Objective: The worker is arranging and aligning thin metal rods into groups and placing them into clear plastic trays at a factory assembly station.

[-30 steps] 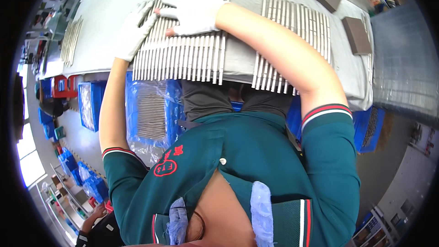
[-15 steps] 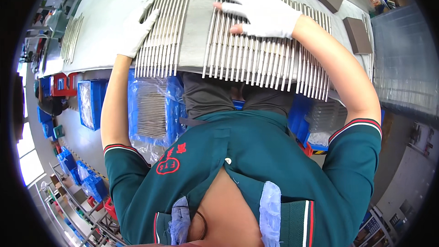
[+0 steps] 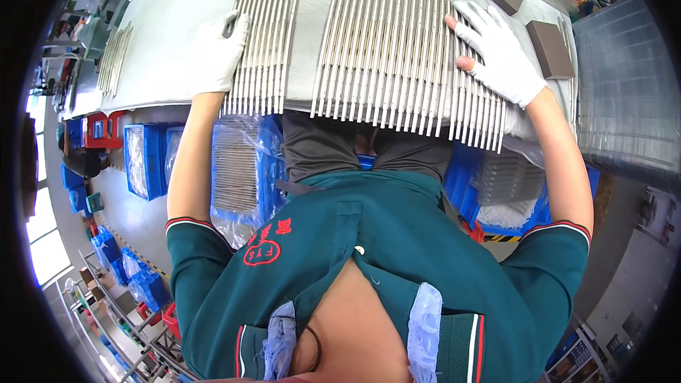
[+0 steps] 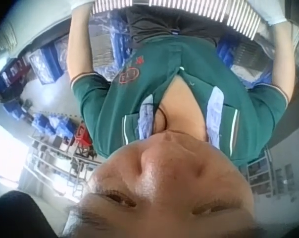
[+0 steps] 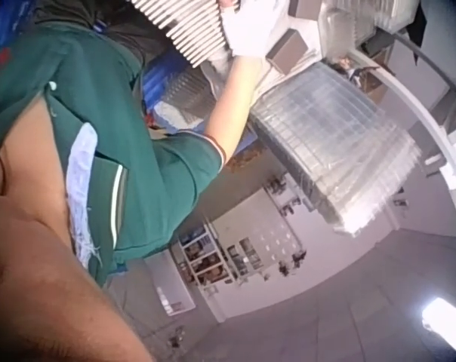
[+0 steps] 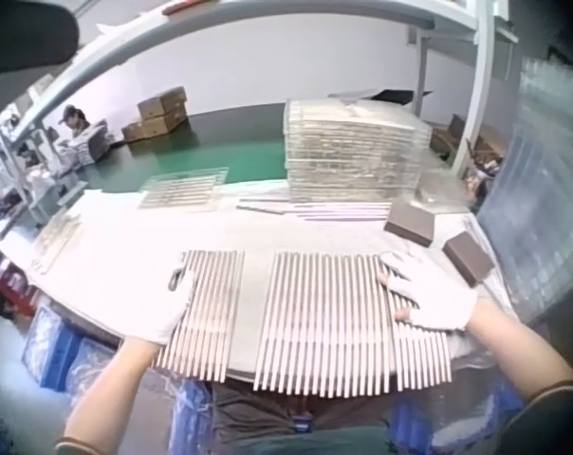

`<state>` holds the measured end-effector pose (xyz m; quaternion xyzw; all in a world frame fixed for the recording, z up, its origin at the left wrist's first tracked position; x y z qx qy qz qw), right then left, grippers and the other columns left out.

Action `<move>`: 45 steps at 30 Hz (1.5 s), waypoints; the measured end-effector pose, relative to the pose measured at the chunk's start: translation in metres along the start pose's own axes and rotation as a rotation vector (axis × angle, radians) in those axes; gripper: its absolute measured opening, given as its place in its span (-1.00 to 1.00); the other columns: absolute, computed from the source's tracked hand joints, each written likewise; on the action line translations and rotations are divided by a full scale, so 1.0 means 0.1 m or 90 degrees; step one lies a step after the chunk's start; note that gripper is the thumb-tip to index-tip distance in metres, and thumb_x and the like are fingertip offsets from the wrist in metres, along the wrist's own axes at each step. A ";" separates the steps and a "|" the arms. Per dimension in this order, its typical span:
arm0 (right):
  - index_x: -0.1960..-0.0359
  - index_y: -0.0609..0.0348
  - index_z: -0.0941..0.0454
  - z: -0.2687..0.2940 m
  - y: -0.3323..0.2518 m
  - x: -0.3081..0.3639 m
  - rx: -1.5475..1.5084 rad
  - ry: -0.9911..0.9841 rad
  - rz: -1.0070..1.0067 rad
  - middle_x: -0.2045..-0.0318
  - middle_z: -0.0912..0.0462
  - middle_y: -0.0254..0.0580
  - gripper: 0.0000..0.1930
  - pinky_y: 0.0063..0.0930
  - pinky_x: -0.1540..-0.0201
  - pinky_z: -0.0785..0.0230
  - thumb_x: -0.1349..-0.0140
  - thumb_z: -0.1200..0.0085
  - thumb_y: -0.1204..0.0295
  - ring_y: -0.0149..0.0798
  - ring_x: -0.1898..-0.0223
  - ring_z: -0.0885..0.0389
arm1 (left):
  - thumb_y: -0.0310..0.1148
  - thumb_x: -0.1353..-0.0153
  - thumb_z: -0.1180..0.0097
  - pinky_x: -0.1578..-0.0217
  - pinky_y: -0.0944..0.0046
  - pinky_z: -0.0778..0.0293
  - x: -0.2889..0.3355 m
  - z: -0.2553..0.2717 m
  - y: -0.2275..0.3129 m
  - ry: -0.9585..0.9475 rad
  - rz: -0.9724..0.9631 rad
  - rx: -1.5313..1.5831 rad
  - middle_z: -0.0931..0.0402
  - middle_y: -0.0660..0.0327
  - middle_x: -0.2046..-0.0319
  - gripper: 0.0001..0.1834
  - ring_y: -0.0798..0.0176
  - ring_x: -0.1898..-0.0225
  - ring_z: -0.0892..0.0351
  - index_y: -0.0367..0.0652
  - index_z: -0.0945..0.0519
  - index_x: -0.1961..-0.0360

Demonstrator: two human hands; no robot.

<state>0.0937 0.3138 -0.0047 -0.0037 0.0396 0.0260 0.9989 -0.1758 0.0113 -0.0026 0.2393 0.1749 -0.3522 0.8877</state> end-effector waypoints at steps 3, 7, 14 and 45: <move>-0.31 -0.09 -0.18 0.00 -0.05 -0.06 0.009 -0.013 0.007 -0.32 -0.10 0.04 -0.32 -0.11 -0.41 0.31 -0.20 0.21 -0.12 0.06 -0.35 0.00 | -0.02 -0.17 -0.02 0.11 0.09 -0.43 0.02 0.00 0.22 -0.015 -0.010 0.012 -0.56 -0.05 0.26 -0.58 -0.07 0.19 -0.55 -0.14 -0.63 0.19; -0.30 -0.09 -0.19 -0.02 -0.09 -0.14 -0.011 -0.005 0.021 -0.32 -0.10 0.03 -0.33 -0.11 -0.41 0.30 -0.20 0.19 -0.10 0.07 -0.34 -0.01 | 0.01 -0.19 0.06 0.13 0.10 -0.45 0.05 -0.08 0.37 -0.043 0.044 -0.033 -0.55 -0.01 0.23 -0.58 -0.05 0.18 -0.55 -0.07 -0.62 0.19; -0.30 -0.05 -0.20 -0.01 -0.12 -0.14 0.005 -0.003 0.008 -0.31 -0.11 0.05 -0.32 -0.11 -0.40 0.27 -0.21 0.21 -0.12 0.09 -0.34 -0.01 | -0.03 -0.18 0.03 0.13 0.09 -0.45 0.04 -0.06 0.46 -0.031 0.072 0.046 -0.56 -0.01 0.25 -0.62 -0.05 0.18 -0.56 -0.06 -0.63 0.23; -0.26 0.14 -0.22 -0.20 -1.11 -1.28 -0.036 0.078 0.081 -0.28 -0.17 0.07 -0.32 -0.13 -0.37 0.18 -0.27 0.28 -0.11 -0.02 -0.33 -0.09 | -0.04 -0.14 -0.08 -0.09 0.16 -0.34 -0.23 -0.45 0.55 -0.048 -0.318 0.112 -0.50 0.05 0.00 -0.57 0.02 -0.06 -0.44 -0.04 -0.59 0.05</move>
Point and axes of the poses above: each hand's wrist, its own x-axis away from the middle knuckle, its own z-axis out of the back of the hand, y = z × x, the point moved 5 cm from there along -x, towards the middle knuckle
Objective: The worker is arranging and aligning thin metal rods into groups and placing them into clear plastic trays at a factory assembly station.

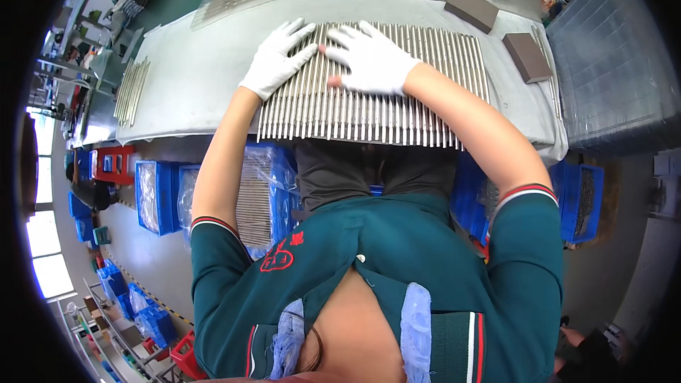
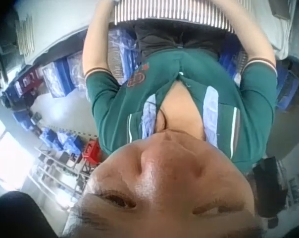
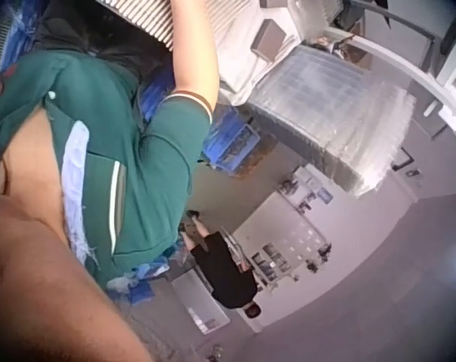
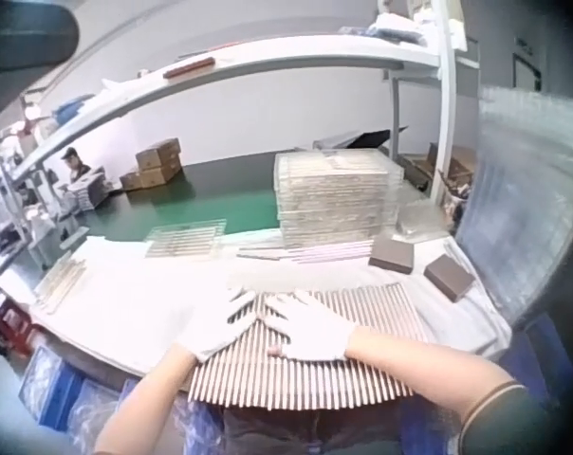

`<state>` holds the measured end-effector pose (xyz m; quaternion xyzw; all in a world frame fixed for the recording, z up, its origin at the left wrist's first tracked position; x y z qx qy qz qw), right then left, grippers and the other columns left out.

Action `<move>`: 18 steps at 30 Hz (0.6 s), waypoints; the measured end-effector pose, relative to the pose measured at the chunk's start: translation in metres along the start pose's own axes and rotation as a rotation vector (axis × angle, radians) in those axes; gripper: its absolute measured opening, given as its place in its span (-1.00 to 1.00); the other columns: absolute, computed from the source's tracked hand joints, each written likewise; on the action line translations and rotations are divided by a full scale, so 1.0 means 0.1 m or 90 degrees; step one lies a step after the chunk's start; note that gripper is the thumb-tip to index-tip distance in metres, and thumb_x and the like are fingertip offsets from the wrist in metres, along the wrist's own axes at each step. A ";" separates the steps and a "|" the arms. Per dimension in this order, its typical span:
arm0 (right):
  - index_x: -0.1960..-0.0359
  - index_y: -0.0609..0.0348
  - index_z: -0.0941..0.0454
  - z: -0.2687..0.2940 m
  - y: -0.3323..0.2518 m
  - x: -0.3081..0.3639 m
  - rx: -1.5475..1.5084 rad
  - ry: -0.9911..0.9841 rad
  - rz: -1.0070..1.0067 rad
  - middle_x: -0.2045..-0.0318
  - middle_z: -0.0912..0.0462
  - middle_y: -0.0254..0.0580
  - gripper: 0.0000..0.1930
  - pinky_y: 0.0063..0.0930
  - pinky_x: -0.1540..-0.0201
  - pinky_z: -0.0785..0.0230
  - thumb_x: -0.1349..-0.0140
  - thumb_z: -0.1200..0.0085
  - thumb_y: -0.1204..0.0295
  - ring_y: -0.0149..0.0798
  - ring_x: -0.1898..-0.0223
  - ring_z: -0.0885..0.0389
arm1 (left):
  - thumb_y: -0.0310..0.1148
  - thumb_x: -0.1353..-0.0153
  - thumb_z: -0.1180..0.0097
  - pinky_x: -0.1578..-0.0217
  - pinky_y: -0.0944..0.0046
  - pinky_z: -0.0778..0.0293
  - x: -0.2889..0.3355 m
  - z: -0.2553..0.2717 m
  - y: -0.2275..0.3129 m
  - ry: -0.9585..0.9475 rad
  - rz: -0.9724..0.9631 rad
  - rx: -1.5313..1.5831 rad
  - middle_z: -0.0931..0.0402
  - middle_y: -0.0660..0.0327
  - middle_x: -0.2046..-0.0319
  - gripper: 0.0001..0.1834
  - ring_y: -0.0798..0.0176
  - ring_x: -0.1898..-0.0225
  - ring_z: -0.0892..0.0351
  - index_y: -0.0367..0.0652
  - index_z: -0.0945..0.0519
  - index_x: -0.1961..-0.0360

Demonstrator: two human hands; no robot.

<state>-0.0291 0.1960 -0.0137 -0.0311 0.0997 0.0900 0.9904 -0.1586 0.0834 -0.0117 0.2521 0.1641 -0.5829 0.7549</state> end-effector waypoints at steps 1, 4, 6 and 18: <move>-0.24 0.13 -0.25 -0.03 0.16 -0.12 0.005 0.026 -0.061 -0.25 -0.22 0.07 -0.33 -0.16 -0.36 0.13 -0.27 0.28 -0.11 -0.03 -0.31 -0.14 | -0.04 -0.14 -0.08 -0.09 0.16 -0.34 -0.09 -0.03 0.00 0.005 -0.013 0.006 -0.50 0.05 0.00 -0.57 0.02 -0.06 -0.44 -0.04 -0.59 0.05; -0.13 0.16 -0.38 0.02 0.28 -0.37 -0.071 0.048 -0.154 -0.06 -0.46 -0.02 -0.41 -0.23 -0.16 -0.23 -0.25 0.19 -0.04 -0.02 -0.11 -0.40 | -0.01 -0.16 -0.03 -0.02 0.12 -0.37 -0.20 -0.13 -0.15 -0.103 0.067 0.090 -0.49 -0.02 0.04 -0.57 -0.09 0.03 -0.46 -0.01 -0.59 0.05; -0.06 0.14 -0.45 0.05 0.22 -0.41 -0.059 0.059 -0.219 0.06 -0.51 -0.02 -0.42 -0.21 -0.08 -0.31 -0.22 0.15 -0.07 -0.04 -0.02 -0.46 | -0.01 -0.16 -0.03 -0.01 0.12 -0.38 -0.20 -0.15 -0.20 -0.106 0.061 0.064 -0.49 -0.04 0.06 -0.57 -0.09 0.04 -0.47 0.00 -0.60 0.05; 0.06 0.11 -0.53 0.09 0.07 -0.36 -0.054 0.049 -0.294 0.16 -0.52 0.11 -0.41 -0.13 -0.01 -0.34 -0.18 0.15 -0.14 0.05 0.05 -0.49 | -0.02 -0.13 -0.05 0.09 0.09 -0.41 -0.15 -0.13 -0.13 -0.111 0.042 -0.001 -0.52 -0.03 0.20 -0.60 -0.05 0.13 -0.49 0.01 -0.62 0.10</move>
Point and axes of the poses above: each hand's wrist, its own x-axis away from the middle knuckle, its own z-axis out of the back of the hand, y = z × x, the point moved 5 cm from there along -x, towards the middle knuckle
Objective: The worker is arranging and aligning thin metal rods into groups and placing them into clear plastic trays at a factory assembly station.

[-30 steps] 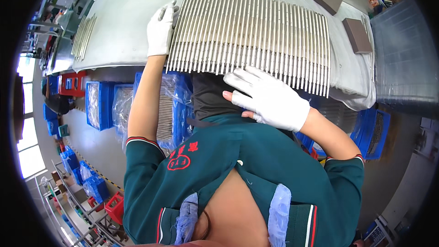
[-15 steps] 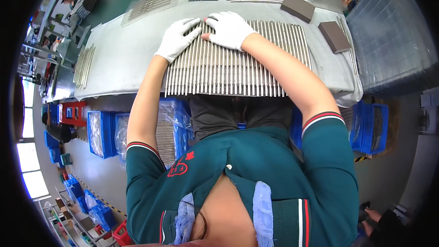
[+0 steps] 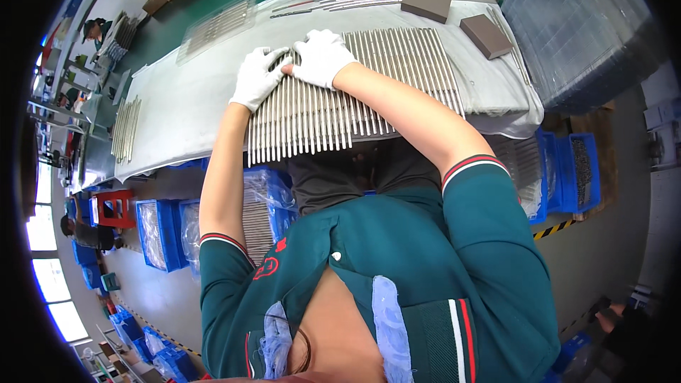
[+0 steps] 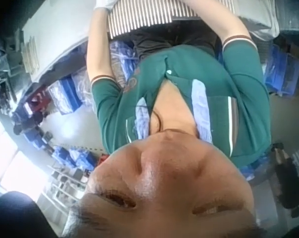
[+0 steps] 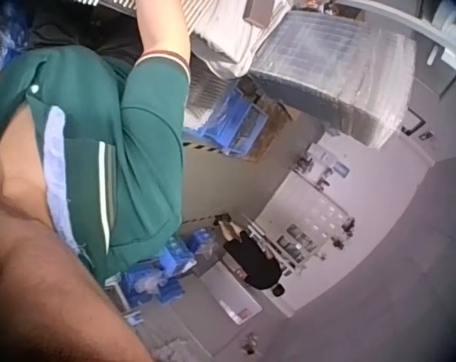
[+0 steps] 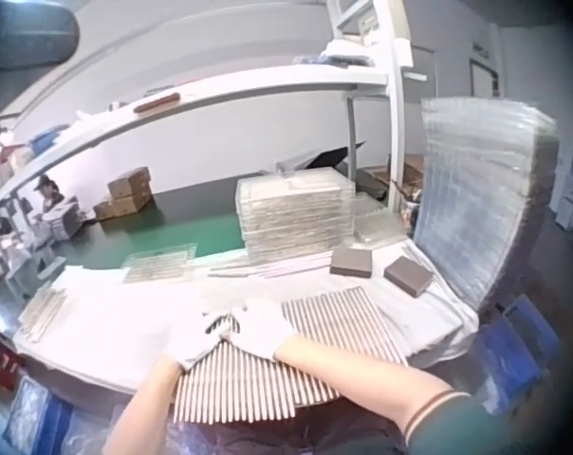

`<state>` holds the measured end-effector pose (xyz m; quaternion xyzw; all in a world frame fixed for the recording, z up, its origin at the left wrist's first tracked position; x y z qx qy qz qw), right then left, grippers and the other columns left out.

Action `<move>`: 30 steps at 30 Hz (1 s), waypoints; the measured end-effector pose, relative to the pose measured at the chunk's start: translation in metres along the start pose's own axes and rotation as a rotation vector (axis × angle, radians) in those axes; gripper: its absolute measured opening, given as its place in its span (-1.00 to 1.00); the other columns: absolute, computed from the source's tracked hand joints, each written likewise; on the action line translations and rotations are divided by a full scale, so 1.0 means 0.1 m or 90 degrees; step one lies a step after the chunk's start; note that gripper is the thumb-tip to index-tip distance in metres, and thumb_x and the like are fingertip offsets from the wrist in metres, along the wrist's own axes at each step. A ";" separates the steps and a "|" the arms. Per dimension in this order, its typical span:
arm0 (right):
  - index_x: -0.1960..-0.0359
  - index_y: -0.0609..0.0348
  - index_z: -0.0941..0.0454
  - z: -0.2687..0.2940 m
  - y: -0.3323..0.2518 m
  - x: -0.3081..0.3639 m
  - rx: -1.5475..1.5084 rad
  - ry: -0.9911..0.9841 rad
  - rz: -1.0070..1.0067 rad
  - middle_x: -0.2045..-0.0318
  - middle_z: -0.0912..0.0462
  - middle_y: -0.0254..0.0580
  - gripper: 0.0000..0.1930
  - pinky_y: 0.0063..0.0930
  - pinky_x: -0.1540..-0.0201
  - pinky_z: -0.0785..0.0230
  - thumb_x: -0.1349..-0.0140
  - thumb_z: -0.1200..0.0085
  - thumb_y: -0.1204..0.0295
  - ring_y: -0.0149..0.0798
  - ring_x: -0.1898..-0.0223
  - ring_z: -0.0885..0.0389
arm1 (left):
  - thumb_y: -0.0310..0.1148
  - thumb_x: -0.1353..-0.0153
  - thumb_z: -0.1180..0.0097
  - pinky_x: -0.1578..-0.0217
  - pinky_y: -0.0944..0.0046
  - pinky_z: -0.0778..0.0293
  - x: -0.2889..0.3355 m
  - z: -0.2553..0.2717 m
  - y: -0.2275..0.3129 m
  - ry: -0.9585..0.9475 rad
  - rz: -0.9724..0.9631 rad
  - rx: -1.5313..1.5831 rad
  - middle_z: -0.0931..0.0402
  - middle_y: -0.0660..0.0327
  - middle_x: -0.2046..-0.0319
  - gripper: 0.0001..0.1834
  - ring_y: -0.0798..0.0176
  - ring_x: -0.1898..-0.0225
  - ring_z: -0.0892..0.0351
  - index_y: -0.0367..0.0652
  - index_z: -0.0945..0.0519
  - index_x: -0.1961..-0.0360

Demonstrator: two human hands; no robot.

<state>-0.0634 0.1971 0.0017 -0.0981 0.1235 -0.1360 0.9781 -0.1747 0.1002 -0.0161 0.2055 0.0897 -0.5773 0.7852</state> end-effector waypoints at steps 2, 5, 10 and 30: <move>0.06 0.13 -0.52 -0.01 -0.05 0.14 -0.003 0.018 0.016 0.18 -0.52 0.11 -0.41 -0.15 -0.01 -0.33 -0.17 0.14 -0.14 0.05 0.07 -0.49 | -0.04 -0.13 -0.06 0.10 0.10 -0.41 0.13 0.06 0.12 0.024 -0.009 -0.007 -0.51 -0.03 0.20 -0.61 -0.04 0.13 -0.48 0.01 -0.62 0.11; 0.03 0.15 -0.50 0.03 -0.13 0.21 -0.021 -0.021 0.013 0.12 -0.50 0.09 -0.39 -0.16 -0.07 -0.28 -0.18 0.15 -0.14 0.05 0.01 -0.46 | -0.04 -0.14 -0.05 0.10 0.09 -0.41 0.24 0.13 0.19 -0.006 0.006 -0.010 -0.51 -0.02 0.19 -0.60 -0.03 0.12 -0.48 0.01 -0.60 0.07; -0.26 0.14 -0.21 0.05 -0.11 0.33 0.040 -0.079 0.137 -0.24 -0.20 0.17 -0.28 -0.14 -0.34 0.11 -0.19 0.16 -0.12 0.10 -0.32 -0.06 | -0.07 -0.23 0.04 -0.08 0.15 -0.31 0.44 0.37 0.20 -0.028 -0.058 0.031 -0.46 0.00 0.01 -0.57 -0.03 -0.06 -0.40 -0.06 -0.51 -0.04; -0.09 0.43 -0.27 0.25 -0.25 1.40 0.089 0.065 0.128 -0.09 -0.30 0.25 -0.47 0.00 -0.32 0.09 0.01 0.08 0.57 0.16 -0.20 -0.23 | -0.43 -0.01 0.02 -0.13 -0.11 -0.27 0.79 0.45 0.91 -0.018 -0.350 0.040 -0.51 0.13 0.13 -0.59 -0.10 -0.07 -0.38 0.01 -0.52 0.04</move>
Point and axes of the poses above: each hand's wrist, its own x-axis away from the middle knuckle, its own z-axis out of the back of the hand, y = z × x, the point moved 5 cm from there along -x, towards the middle knuckle
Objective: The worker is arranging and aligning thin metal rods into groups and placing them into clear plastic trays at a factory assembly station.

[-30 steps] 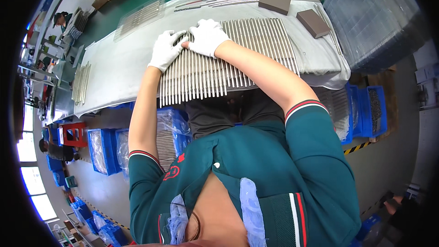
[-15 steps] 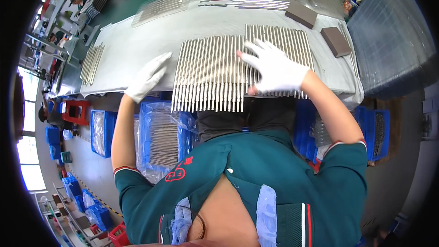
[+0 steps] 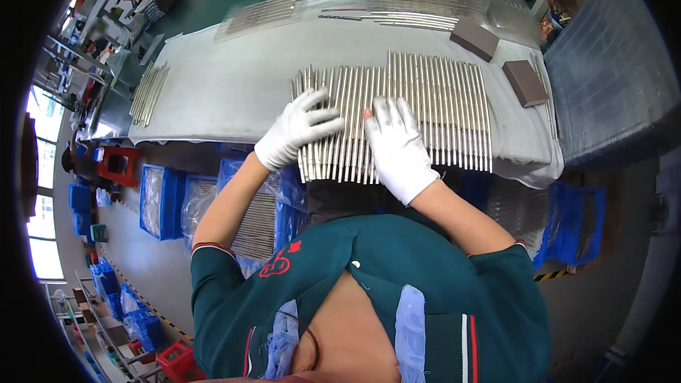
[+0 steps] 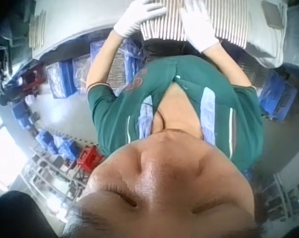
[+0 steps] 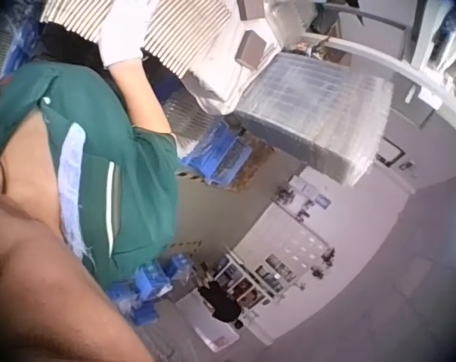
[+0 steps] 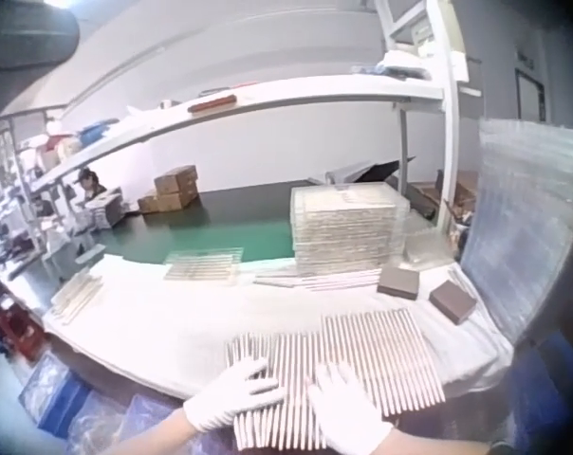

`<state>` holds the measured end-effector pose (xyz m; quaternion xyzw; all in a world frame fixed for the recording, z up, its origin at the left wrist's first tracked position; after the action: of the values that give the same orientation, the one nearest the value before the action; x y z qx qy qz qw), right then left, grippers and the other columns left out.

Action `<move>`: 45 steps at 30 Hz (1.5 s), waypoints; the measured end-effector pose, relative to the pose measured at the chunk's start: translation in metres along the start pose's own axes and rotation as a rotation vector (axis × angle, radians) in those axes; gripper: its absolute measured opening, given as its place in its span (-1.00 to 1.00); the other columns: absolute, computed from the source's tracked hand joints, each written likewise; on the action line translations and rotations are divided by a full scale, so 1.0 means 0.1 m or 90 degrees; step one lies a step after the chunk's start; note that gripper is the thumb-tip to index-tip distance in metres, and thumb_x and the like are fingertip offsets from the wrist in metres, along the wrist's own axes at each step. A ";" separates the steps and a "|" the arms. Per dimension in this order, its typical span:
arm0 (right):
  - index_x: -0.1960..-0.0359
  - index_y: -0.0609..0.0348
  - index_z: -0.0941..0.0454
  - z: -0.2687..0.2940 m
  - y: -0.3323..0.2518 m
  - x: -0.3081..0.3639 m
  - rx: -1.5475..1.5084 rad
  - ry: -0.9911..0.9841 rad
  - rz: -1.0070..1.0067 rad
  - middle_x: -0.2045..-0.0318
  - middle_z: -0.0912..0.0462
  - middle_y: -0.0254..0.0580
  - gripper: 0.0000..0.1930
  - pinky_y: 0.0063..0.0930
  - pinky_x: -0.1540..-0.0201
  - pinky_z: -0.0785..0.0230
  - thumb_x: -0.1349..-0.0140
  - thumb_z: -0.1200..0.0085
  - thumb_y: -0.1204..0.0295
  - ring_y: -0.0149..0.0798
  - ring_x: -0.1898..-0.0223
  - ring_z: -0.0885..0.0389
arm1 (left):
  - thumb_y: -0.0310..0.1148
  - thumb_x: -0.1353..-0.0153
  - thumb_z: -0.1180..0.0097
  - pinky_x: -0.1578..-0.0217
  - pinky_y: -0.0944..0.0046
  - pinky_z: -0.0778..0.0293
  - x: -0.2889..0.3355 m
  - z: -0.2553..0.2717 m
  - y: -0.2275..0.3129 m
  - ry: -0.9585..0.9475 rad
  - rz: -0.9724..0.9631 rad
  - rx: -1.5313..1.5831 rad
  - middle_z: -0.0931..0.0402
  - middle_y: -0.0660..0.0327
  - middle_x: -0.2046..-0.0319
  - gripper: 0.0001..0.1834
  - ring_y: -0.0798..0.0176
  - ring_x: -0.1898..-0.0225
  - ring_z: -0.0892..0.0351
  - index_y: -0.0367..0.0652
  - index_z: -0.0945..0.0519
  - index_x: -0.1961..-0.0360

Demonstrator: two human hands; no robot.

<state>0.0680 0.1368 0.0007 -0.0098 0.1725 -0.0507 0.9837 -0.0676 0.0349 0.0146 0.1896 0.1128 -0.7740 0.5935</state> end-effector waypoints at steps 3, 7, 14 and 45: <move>-0.14 0.53 -0.20 -0.02 0.00 -0.01 -0.031 -0.020 0.019 -0.14 -0.23 0.33 -0.40 -0.01 -0.33 0.11 0.04 0.06 0.58 0.21 -0.23 -0.17 | -0.43 0.08 -0.08 0.15 0.04 -0.44 -0.19 -0.18 0.17 0.025 -0.073 0.050 -0.41 0.27 0.54 -0.57 0.12 0.39 -0.48 0.06 -0.53 0.09; -0.22 0.56 -0.08 0.11 0.06 -0.05 -0.106 -0.040 0.076 -0.20 -0.18 0.34 -0.31 -0.04 -0.36 0.18 -0.05 0.04 0.43 0.17 -0.29 -0.11 | -0.34 0.20 -0.19 0.60 0.19 -0.26 -0.35 -0.09 0.33 0.210 -0.086 0.104 -0.30 0.32 0.68 -0.59 0.19 0.62 -0.36 0.05 -0.57 0.19; 0.11 0.30 -0.49 0.26 0.61 -1.03 -0.815 0.007 -0.009 0.16 -0.54 -0.04 -0.13 -0.39 -0.04 -0.28 0.00 0.17 -0.39 -0.26 0.07 -0.45 | -0.45 0.11 -0.37 0.26 0.32 -0.44 -0.84 0.37 -0.18 0.439 0.256 0.378 -0.54 0.26 0.38 -0.64 0.31 0.32 -0.52 -0.12 -0.59 0.21; 0.07 0.20 -0.43 0.00 0.40 -1.13 -0.867 -0.070 0.109 0.17 -0.55 -0.18 -0.51 -0.33 0.01 -0.37 0.12 -0.24 0.45 -0.28 0.09 -0.48 | -0.45 0.13 -0.42 -0.02 0.30 -0.40 -0.86 0.33 -0.27 0.396 0.277 0.770 -0.45 0.21 0.03 -0.20 0.37 0.03 -0.46 -0.19 -0.22 -0.13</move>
<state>-0.0340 0.1880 0.0374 -0.6145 0.1158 0.1471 0.7664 -0.0797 0.1047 0.0795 0.7158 -0.2127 -0.4749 0.4658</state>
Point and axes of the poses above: each hand's wrist, its own x-axis away from the middle knuckle, its own z-axis out of the back of the hand, y = z × x, the point moved 5 cm from there along -x, towards the middle knuckle
